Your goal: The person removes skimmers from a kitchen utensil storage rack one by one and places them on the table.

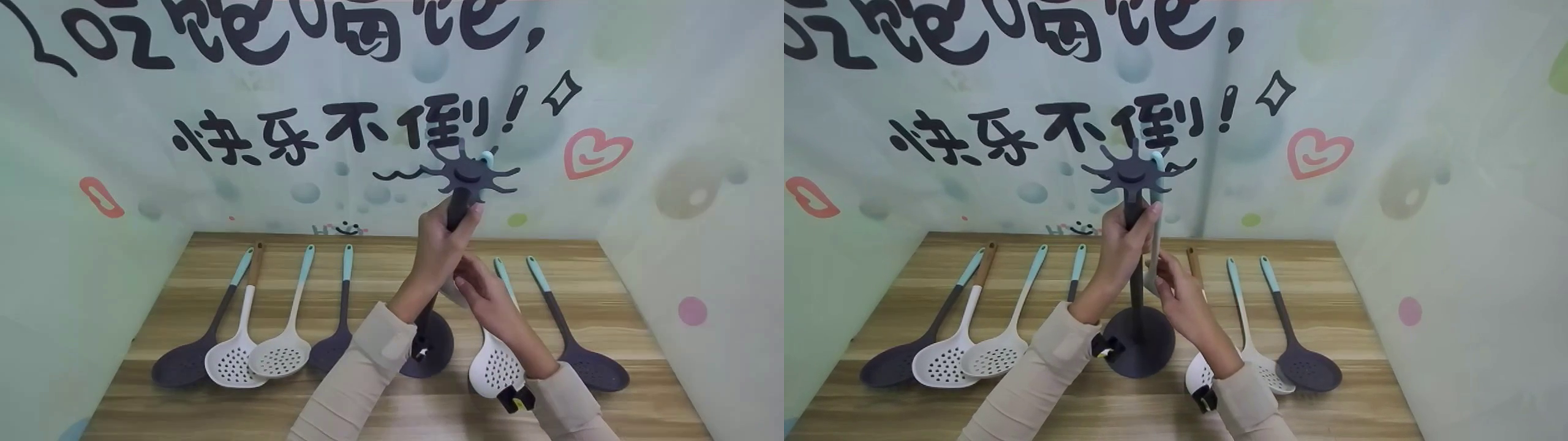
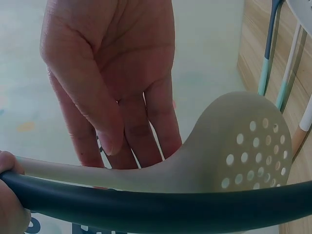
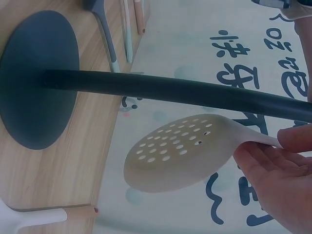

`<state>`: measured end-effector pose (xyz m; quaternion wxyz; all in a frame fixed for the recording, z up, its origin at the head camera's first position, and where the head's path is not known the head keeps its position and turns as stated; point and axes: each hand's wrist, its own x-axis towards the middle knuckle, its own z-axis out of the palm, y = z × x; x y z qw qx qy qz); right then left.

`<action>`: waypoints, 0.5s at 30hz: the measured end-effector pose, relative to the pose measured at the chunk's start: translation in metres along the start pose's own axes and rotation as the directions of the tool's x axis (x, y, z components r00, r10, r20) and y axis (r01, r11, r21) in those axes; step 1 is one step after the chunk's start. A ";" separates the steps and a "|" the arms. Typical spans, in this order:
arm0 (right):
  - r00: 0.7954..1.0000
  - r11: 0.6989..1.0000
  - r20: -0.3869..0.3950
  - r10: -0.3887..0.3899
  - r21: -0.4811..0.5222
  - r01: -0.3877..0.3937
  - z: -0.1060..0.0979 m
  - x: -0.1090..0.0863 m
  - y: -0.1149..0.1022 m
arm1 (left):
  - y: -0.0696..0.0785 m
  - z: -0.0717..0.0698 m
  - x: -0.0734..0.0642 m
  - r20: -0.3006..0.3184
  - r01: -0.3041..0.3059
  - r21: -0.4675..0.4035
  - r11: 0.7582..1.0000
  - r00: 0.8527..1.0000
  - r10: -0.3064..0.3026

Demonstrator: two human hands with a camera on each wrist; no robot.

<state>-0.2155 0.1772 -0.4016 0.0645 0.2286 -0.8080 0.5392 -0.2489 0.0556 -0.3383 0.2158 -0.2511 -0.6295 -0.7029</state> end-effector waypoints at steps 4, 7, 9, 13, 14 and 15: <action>1.000 1.000 -0.022 0.012 -0.003 -0.012 0.000 -0.001 0.000 | 0.000 0.001 0.000 -0.006 0.012 -0.011 1.000 1.000 -0.012; 0.999 1.000 -0.042 0.003 -0.016 -0.003 0.001 -0.001 0.001 | 0.000 0.001 0.000 -0.008 0.018 -0.007 1.000 1.000 -0.018; 0.998 1.000 -0.055 0.003 -0.016 -0.004 0.000 -0.002 0.001 | -0.001 0.001 0.000 -0.008 0.020 -0.004 1.000 1.000 -0.020; 0.996 0.999 -0.082 0.033 0.015 -0.032 0.000 -0.003 0.000 | -0.001 0.000 0.000 -0.005 0.023 -0.005 1.000 1.000 -0.023; 0.995 0.999 -0.089 0.039 0.018 -0.037 -0.001 -0.003 0.000 | -0.001 0.000 0.000 -0.005 0.020 -0.005 1.000 1.000 -0.020; 0.995 0.999 -0.094 0.042 0.022 -0.040 -0.001 -0.004 0.000 | -0.001 0.000 0.000 -0.004 0.018 -0.005 1.000 1.000 -0.018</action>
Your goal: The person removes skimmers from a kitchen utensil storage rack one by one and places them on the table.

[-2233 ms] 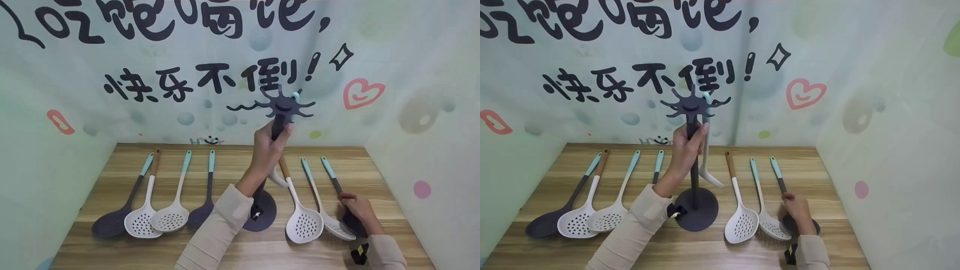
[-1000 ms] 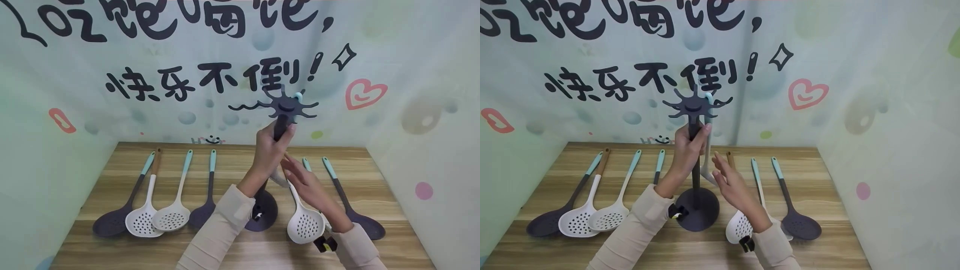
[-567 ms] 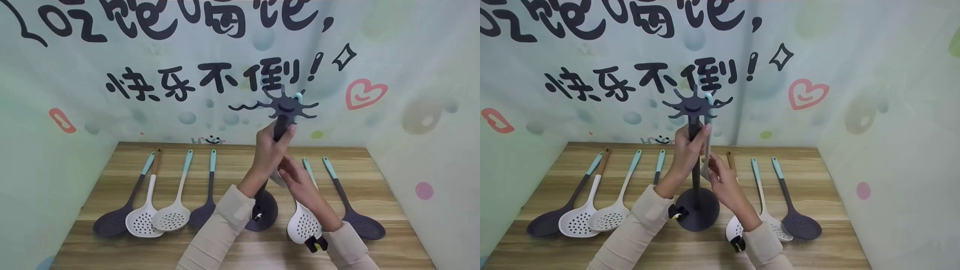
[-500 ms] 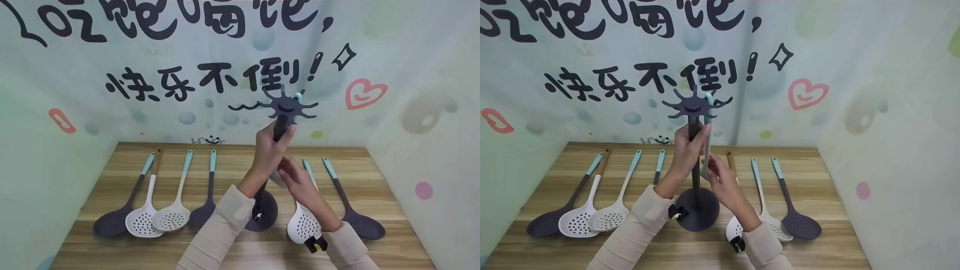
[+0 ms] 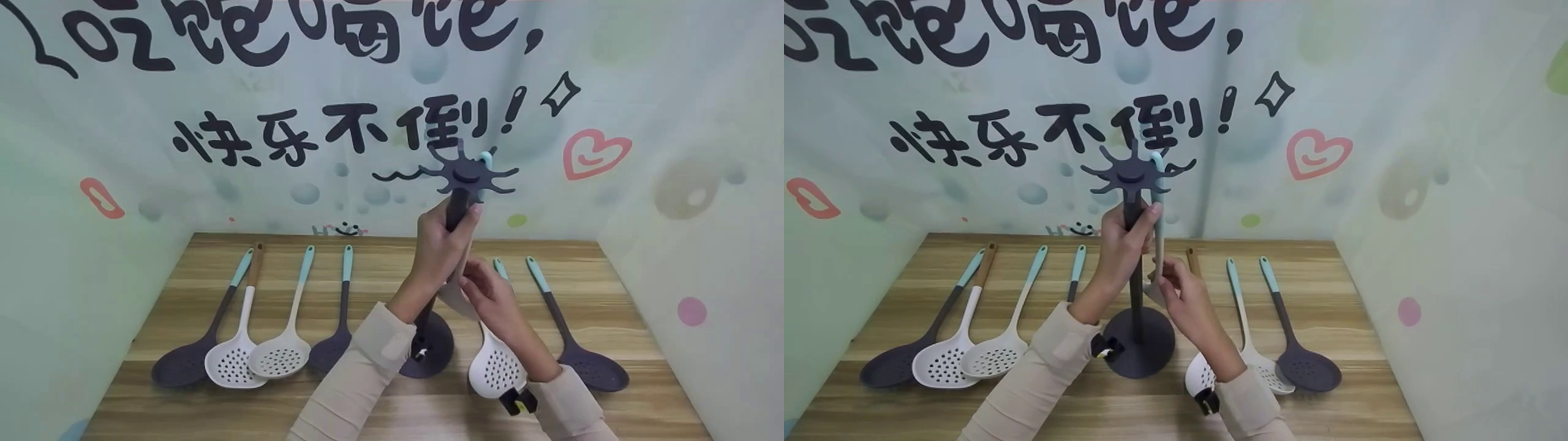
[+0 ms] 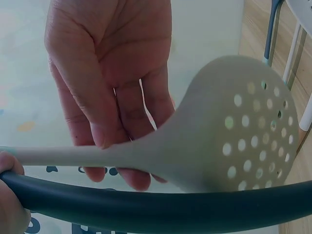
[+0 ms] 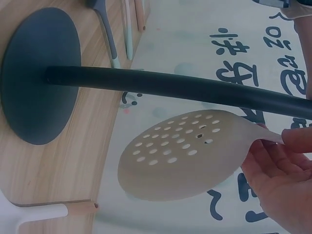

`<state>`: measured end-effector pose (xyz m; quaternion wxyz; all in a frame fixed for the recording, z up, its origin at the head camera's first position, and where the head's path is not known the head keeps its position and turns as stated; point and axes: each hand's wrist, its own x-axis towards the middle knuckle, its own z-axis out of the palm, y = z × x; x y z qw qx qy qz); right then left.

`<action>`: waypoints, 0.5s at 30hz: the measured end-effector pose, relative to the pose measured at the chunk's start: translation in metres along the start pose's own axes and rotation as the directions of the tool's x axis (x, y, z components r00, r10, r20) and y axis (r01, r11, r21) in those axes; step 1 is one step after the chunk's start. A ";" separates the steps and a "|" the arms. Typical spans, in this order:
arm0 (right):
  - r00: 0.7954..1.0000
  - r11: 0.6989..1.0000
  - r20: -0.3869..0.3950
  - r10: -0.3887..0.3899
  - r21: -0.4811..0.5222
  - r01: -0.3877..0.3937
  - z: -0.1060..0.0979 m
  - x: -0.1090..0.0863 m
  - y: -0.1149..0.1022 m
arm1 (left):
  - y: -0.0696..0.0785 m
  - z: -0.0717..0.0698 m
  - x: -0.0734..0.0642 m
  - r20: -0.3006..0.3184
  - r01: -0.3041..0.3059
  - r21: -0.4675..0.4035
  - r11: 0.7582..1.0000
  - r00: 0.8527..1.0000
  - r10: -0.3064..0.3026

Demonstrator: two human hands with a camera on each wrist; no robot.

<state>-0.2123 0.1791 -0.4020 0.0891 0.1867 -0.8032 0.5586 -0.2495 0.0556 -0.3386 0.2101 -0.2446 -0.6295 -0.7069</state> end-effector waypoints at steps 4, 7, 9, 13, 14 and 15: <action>1.000 1.000 -0.020 -0.006 -0.005 0.006 -0.001 -0.001 -0.002 | -0.001 -0.001 0.000 0.005 -0.015 0.008 1.000 1.000 0.015; 0.999 1.000 -0.031 -0.014 0.000 0.014 -0.001 -0.002 -0.002 | -0.001 -0.001 0.000 0.013 -0.018 0.013 1.000 1.000 0.018; 0.999 1.000 -0.038 -0.016 0.007 0.016 -0.002 -0.003 -0.001 | -0.001 -0.001 0.000 0.018 -0.018 0.014 1.000 1.000 0.018; 0.999 1.000 -0.046 -0.017 0.022 0.018 -0.005 -0.003 -0.001 | -0.002 0.000 0.000 0.019 -0.022 0.013 1.000 1.000 0.021; 0.998 1.000 -0.052 -0.020 0.020 0.021 -0.006 -0.003 -0.002 | -0.002 0.000 0.000 0.017 -0.023 0.012 1.000 1.000 0.023; 0.998 1.000 -0.057 -0.021 0.018 0.022 -0.007 -0.003 -0.002 | -0.002 0.000 0.000 0.016 -0.026 0.008 1.000 1.000 0.026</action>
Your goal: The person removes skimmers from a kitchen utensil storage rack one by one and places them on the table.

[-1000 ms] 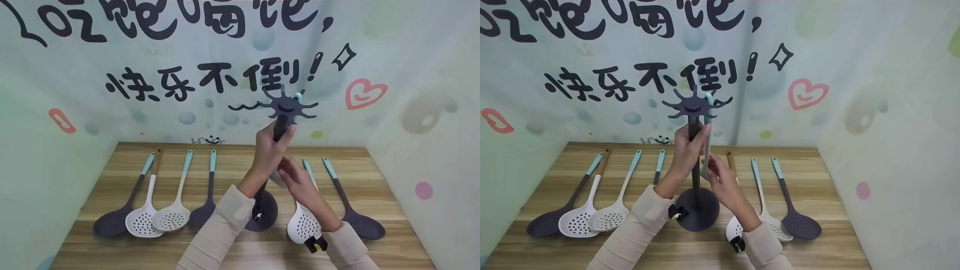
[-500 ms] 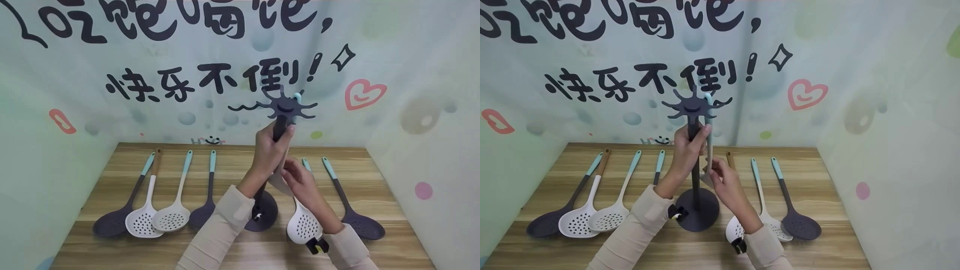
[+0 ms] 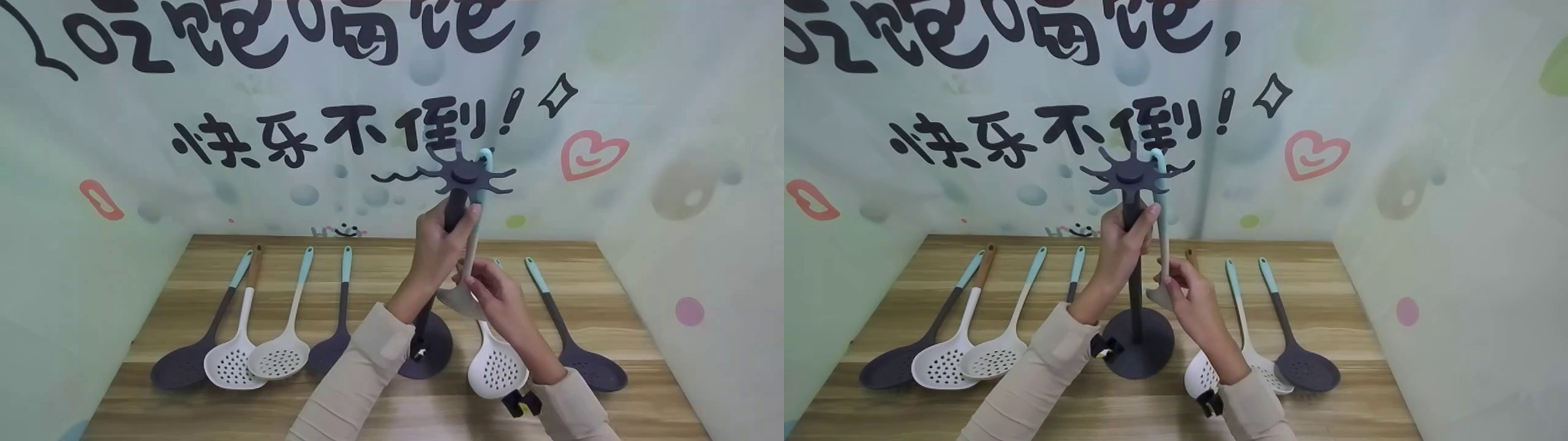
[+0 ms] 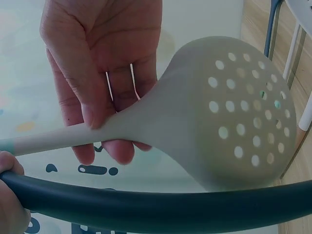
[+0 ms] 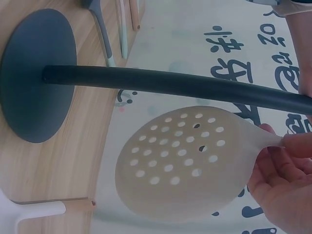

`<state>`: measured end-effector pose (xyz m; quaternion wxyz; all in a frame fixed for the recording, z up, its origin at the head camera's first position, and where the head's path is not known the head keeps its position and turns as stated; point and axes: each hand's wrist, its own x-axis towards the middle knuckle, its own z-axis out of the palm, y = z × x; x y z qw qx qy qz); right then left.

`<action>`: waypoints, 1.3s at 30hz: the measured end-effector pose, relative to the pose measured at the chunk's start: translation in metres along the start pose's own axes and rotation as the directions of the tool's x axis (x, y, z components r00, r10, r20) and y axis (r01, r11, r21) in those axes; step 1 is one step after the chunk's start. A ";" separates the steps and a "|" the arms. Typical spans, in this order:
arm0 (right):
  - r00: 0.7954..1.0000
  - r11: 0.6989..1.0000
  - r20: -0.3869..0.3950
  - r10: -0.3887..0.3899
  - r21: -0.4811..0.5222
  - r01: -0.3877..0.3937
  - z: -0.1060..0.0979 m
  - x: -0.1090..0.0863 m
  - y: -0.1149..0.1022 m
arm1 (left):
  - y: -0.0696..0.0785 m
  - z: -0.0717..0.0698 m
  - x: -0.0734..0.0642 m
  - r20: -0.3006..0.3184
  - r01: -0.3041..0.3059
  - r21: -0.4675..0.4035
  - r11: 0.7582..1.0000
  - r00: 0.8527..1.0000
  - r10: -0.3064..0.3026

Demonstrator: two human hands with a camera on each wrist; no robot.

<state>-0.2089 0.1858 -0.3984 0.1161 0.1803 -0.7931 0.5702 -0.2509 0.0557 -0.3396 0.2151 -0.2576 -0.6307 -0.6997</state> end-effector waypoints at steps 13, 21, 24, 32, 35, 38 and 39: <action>0.996 0.999 -0.086 -0.012 0.050 0.016 -0.013 -0.005 0.006 | 0.001 0.000 0.000 0.013 -0.019 -0.014 1.000 1.000 0.020; 0.986 0.999 -0.158 0.042 0.031 -0.037 -0.026 -0.007 0.007 | 0.001 0.000 0.000 0.012 -0.036 -0.017 0.999 0.999 0.036; 0.977 0.996 -0.193 0.086 0.018 -0.084 -0.029 -0.007 0.005 | 0.001 -0.001 0.000 0.016 -0.038 -0.022 0.999 0.999 0.039; 0.956 0.997 -0.285 0.074 0.029 -0.069 -0.032 -0.004 0.003 | 0.001 -0.001 0.000 0.007 -0.032 -0.023 0.999 0.999 0.032; 0.950 0.997 -0.302 0.077 0.022 -0.074 -0.033 -0.004 0.002 | 0.000 0.000 0.000 0.006 -0.026 -0.025 0.999 1.000 0.026; 0.948 0.997 -0.309 0.081 0.018 -0.079 -0.035 -0.003 0.001 | 0.000 0.000 0.000 0.004 -0.027 -0.026 0.999 1.000 0.027; 0.947 0.997 -0.310 0.079 0.013 -0.079 -0.036 -0.003 0.001 | 0.000 0.000 0.000 0.004 -0.026 -0.029 0.999 1.000 0.026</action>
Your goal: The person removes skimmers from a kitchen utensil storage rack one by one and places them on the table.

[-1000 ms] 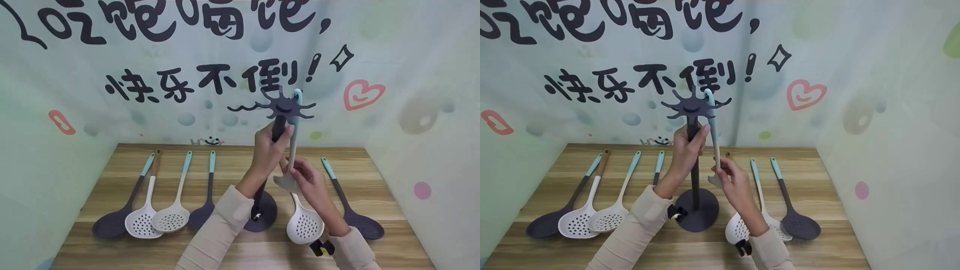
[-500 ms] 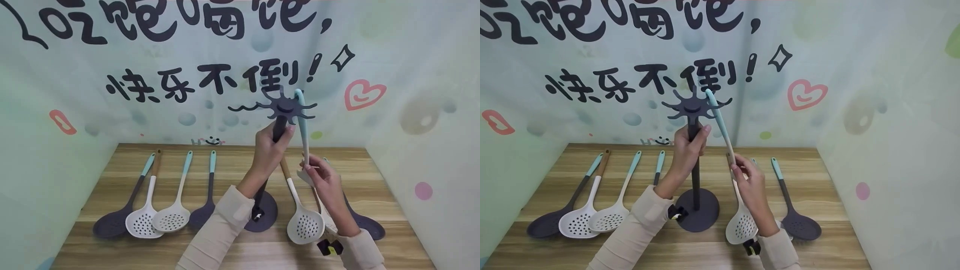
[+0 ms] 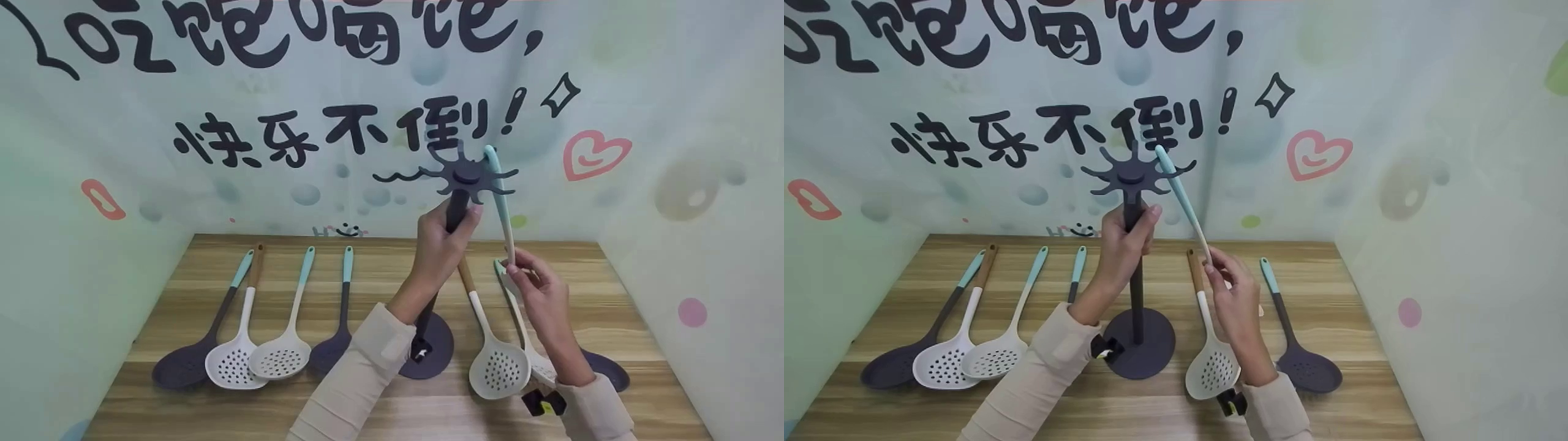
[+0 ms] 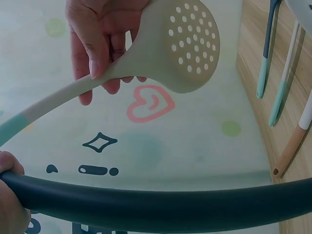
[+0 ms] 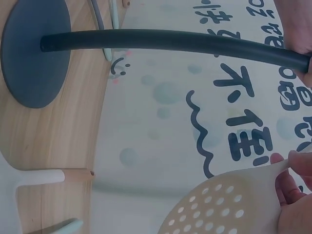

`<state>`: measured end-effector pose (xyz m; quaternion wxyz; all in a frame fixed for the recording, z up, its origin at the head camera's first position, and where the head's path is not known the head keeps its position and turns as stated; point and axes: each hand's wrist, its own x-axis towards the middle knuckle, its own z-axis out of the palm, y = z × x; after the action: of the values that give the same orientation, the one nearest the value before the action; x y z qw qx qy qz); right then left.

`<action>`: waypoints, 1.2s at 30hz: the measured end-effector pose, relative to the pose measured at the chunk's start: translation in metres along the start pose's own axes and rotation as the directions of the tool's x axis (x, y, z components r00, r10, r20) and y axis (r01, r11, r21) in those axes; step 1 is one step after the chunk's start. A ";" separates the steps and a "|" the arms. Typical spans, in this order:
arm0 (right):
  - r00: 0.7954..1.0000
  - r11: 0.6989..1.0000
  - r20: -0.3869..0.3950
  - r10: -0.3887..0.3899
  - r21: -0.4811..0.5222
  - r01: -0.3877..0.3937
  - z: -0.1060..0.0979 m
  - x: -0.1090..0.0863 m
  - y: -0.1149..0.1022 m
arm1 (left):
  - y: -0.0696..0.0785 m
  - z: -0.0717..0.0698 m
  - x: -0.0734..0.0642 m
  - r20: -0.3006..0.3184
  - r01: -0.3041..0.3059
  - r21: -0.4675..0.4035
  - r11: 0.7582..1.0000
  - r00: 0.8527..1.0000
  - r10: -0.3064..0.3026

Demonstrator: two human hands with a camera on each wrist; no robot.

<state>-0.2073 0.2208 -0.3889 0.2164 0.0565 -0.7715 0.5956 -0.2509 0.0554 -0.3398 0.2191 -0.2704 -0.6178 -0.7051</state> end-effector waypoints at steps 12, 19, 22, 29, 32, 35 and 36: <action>0.998 0.988 -0.034 -0.057 -0.148 0.052 -0.016 0.006 -0.010 | 0.001 0.000 0.000 -0.012 -0.020 -0.018 1.000 1.000 0.020; 0.996 0.985 -0.083 -0.035 -0.169 0.021 -0.035 0.009 -0.009 | 0.002 0.000 -0.001 -0.004 -0.011 -0.037 0.999 1.000 0.011; 0.994 0.982 -0.102 -0.044 -0.186 0.024 -0.046 0.010 -0.003 | 0.002 0.000 -0.001 -0.004 -0.010 -0.024 1.000 1.000 0.010; 0.986 0.962 -0.169 0.005 -0.270 -0.051 -0.076 0.009 0.013 | 0.000 0.001 -0.001 -0.011 -0.023 -0.018 1.000 1.000 0.023; 0.978 0.951 -0.206 0.033 -0.293 -0.094 -0.091 0.009 0.021 | 0.000 0.001 -0.001 -0.013 -0.028 -0.020 0.999 1.000 0.027; 0.967 0.938 -0.246 0.061 -0.318 -0.140 -0.105 0.010 0.034 | 0.000 0.001 -0.001 -0.012 -0.028 -0.024 0.999 1.000 0.028; 0.963 0.932 -0.260 0.070 -0.328 -0.157 -0.109 0.010 0.038 | 0.000 0.001 -0.001 -0.012 -0.029 -0.025 0.999 1.000 0.028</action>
<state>-0.2002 0.3366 -0.3972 0.2811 -0.1011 -0.8334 0.4650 -0.2502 0.0560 -0.3402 0.2295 -0.2777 -0.6038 -0.7111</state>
